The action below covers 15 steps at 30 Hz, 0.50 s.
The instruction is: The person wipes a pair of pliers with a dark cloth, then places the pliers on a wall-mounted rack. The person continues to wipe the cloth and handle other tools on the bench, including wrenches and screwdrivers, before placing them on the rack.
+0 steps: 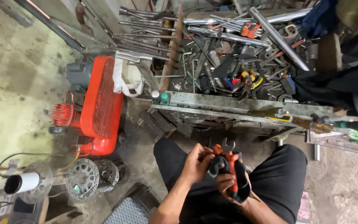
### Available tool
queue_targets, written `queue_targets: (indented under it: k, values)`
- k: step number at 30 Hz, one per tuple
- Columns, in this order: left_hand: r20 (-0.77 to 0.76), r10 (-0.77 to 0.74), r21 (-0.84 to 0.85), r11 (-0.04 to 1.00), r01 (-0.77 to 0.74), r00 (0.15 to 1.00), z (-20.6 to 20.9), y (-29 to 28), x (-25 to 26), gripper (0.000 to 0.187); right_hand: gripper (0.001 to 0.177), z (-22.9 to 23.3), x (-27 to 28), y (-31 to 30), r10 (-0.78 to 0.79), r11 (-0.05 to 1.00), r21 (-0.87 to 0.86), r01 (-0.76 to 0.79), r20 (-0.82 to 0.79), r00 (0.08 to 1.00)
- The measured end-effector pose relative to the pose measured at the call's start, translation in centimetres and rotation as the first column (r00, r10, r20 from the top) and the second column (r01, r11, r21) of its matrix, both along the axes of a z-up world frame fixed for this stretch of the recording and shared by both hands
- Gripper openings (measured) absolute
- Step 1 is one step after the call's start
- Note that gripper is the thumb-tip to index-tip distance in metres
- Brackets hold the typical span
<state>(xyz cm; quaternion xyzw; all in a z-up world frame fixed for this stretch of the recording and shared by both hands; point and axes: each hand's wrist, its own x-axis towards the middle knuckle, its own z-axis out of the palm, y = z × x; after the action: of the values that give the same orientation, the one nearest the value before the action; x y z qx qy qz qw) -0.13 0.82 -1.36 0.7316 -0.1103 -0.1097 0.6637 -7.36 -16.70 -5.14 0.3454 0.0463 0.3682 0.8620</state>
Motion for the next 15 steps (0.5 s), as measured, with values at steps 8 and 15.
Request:
queue_targets:
  k: [8,15]
  values:
    - [-0.079,0.018,-0.247,0.968,-0.037,0.997,-3.6,0.8,0.4,0.012,0.037,3.1,-0.2,0.2,-0.049,0.951,-0.309,-0.020,-0.214,0.976]
    - [0.053,-0.023,-0.221,0.975,0.034,0.998,-0.7,2.0,0.6,0.018,0.033,-0.9,0.3,0.1,-0.044,0.910,-0.415,0.002,-0.093,0.995]
